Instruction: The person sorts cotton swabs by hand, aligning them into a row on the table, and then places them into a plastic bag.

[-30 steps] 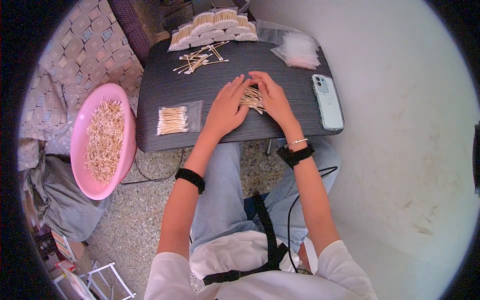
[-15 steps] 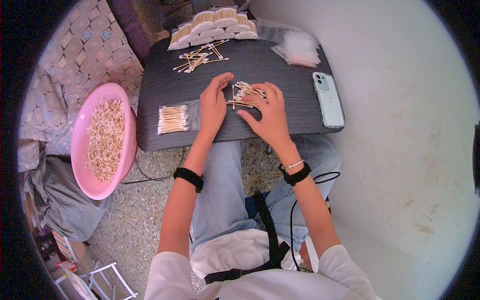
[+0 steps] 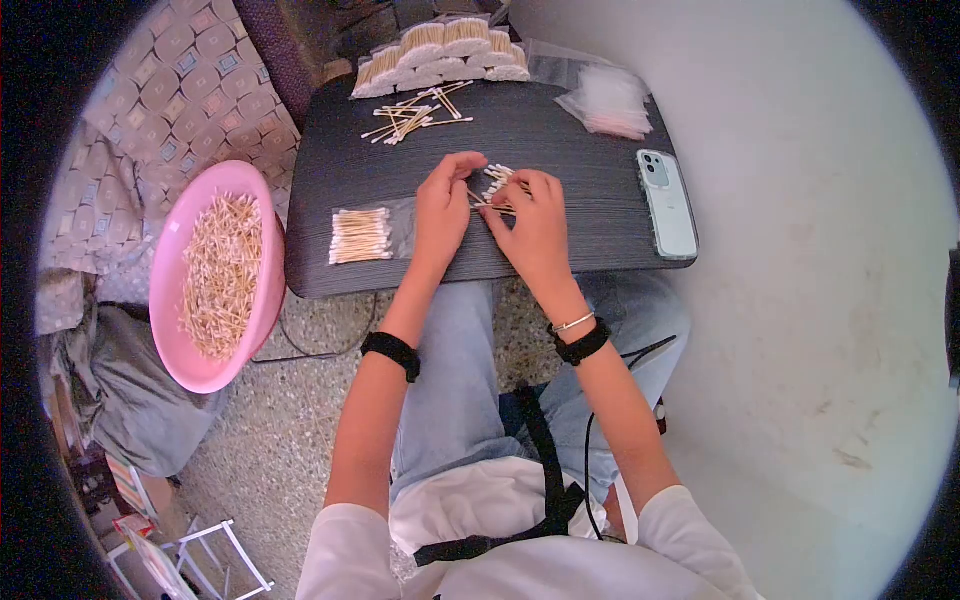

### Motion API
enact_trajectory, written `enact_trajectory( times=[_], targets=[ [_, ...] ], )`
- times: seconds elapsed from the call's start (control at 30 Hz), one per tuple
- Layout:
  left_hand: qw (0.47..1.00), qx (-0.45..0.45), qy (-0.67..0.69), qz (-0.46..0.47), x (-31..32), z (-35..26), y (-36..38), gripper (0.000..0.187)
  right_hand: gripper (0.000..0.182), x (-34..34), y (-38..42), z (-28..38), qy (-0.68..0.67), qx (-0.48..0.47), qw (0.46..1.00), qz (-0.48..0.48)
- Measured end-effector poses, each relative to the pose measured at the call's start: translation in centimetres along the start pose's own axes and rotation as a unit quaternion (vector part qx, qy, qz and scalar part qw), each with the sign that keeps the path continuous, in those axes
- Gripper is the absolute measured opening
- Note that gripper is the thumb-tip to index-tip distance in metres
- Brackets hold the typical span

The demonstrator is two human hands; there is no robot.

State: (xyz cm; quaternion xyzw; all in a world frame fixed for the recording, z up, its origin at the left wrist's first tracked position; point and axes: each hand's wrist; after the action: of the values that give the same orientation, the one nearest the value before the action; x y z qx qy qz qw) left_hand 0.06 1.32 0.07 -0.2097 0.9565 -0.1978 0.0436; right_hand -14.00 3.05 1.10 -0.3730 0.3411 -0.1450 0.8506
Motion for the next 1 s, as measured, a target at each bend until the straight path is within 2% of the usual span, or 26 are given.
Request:
enact_trajectory(
  times=[0.3,0.7,0.9,1.0],
  targets=[
    [0.999,0.020,-0.041,0.009,0.0,0.2,0.1,0.031,0.014,-0.8,0.0,-0.8,-0.011,-0.034,0.999,0.019],
    [0.997,0.051,-0.056,0.000,0.1,-0.4,0.2,0.024,0.012,-1.2,0.4,-0.1,-0.005,-0.074,0.997,-0.012],
    [0.998,0.024,-0.046,-0.025,0.0,0.5,0.2,0.022,0.023,-0.5,0.7,0.5,0.005,-0.053,0.999,0.000],
    [0.997,0.042,-0.070,-0.009,-0.1,-0.2,0.2,0.021,0.036,-1.0,0.2,0.4,-0.014,0.005,1.000,0.002]
  ],
)
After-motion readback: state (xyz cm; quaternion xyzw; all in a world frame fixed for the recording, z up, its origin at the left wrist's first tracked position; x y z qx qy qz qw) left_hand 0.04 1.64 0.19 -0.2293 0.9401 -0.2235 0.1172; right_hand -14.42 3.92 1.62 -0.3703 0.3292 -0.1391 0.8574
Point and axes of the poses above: each hand's wrist, its own y-axis away from the middle knuckle, its own x-axis out of the palm, z = x × y, and after that the axes turned 15 degrees about -z, right-handed
